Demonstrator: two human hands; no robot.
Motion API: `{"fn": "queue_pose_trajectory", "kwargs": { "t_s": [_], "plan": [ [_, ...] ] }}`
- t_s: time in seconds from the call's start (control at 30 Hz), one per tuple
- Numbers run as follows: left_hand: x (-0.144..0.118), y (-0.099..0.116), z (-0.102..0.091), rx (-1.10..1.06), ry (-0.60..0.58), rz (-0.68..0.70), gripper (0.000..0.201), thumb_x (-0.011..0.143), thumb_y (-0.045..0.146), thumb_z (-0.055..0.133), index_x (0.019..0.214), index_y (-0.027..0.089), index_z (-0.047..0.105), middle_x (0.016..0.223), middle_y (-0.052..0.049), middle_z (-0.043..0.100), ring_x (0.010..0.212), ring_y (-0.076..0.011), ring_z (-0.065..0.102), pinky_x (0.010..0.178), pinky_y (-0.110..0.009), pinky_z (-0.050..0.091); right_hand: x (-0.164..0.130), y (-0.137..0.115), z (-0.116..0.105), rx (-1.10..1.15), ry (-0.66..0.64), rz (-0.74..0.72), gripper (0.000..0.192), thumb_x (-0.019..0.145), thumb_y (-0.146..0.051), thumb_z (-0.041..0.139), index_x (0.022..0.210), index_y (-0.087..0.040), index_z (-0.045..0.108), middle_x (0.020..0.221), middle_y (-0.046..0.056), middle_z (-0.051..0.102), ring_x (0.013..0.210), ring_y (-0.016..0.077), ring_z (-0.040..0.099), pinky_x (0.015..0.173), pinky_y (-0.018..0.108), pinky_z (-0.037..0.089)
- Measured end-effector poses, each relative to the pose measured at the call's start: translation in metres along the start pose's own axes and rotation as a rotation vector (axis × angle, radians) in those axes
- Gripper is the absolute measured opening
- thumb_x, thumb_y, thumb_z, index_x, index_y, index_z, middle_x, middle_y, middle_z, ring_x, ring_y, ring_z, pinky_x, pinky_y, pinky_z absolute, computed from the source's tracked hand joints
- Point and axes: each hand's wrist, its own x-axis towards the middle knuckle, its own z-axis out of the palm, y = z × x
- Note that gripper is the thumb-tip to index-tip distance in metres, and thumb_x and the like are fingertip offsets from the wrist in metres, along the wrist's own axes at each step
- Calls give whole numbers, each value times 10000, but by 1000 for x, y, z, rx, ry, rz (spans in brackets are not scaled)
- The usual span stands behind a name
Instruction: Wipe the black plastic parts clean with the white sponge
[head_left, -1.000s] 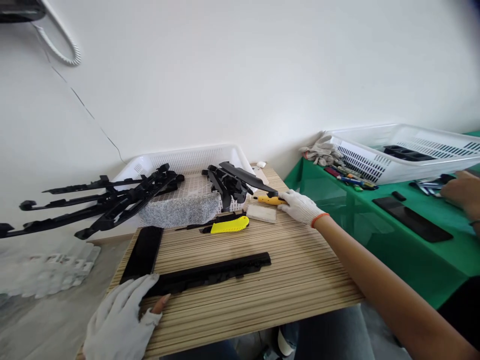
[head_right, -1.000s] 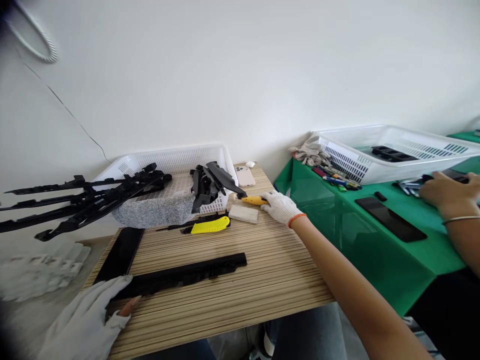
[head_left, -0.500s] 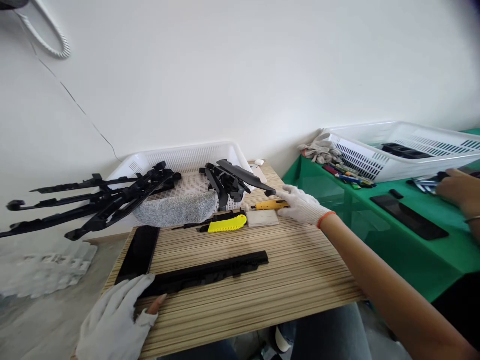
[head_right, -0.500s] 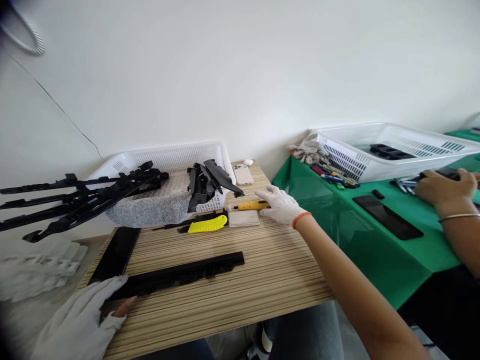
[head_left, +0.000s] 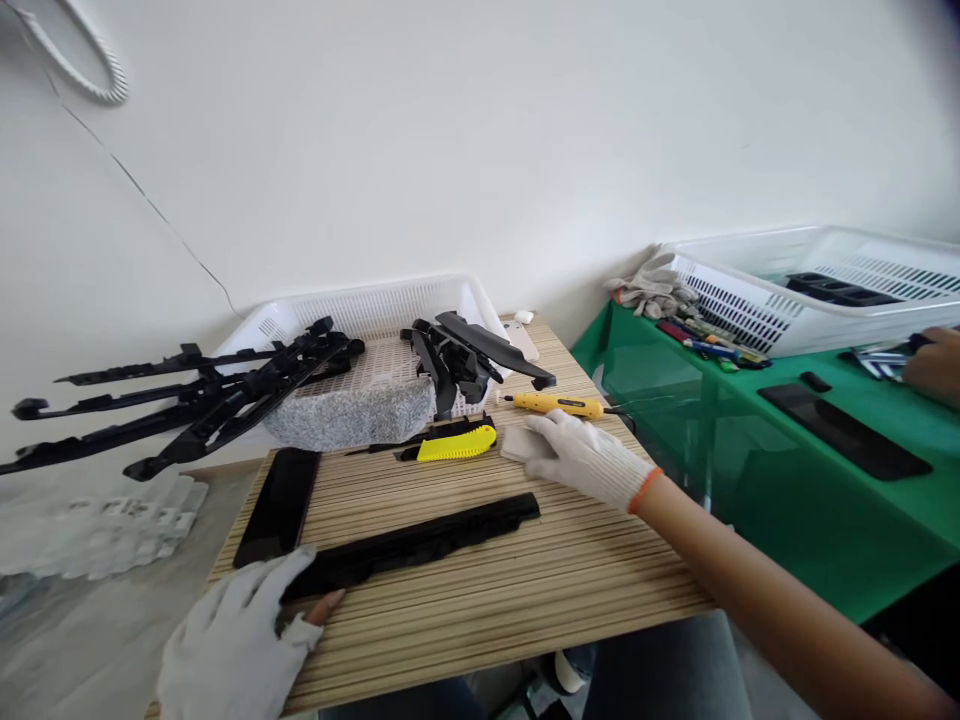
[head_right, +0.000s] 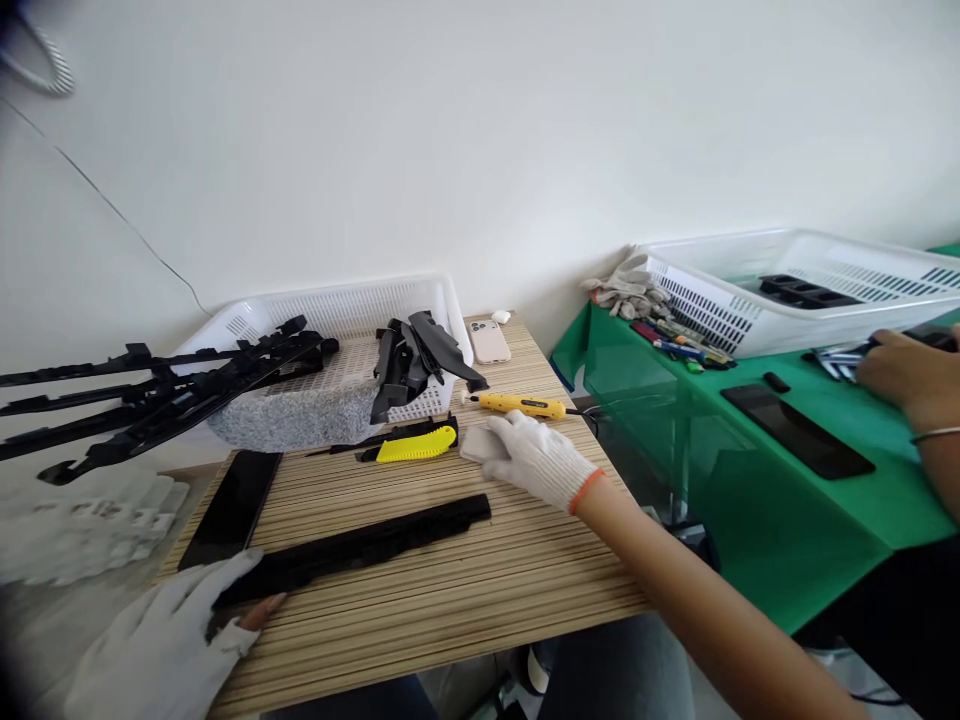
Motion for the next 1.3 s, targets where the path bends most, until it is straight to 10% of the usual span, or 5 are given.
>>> {"fn": "queue_pose_trajectory", "kwargs": {
  "t_s": [0.17,0.37,0.5,0.97,1.3],
  "plan": [
    [3,16,-11,101,-225,116,400,891,335,496,1196,228,732,1122,-103,752,961,-326,681,798,-456,530,-49,30,7,47,10,188,543,834,-482,581,1323,-249,606,1275,110,579,1156,338,556,945,485,451],
    [39,57,-25,94,-468,202,464,919,367,538,1322,155,629,1138,-150,708,1053,-332,650,869,-456,513,-105,60,37,304,391,646,646,718,-624,583,1246,-255,634,1268,74,626,1137,321,581,985,477,451],
    [60,97,-41,109,-552,353,294,894,369,586,1059,148,690,1022,-144,685,959,-340,658,820,-467,510,-114,63,42,541,615,902,744,717,-681,541,1334,-266,567,1245,71,659,1075,299,623,931,447,482],
    [91,163,-51,22,-438,785,244,933,441,593,987,207,635,1005,-76,636,915,-273,618,643,-354,409,-104,58,46,384,618,777,764,724,-702,563,1341,-253,598,1286,87,634,1109,316,625,975,458,482],
    [74,162,-8,6,-269,804,418,840,448,732,1169,216,619,873,-44,599,745,-192,558,526,-311,267,-109,30,49,260,811,722,682,777,-678,536,1307,-254,595,1244,94,645,1075,330,652,899,483,554]
  ]
}}
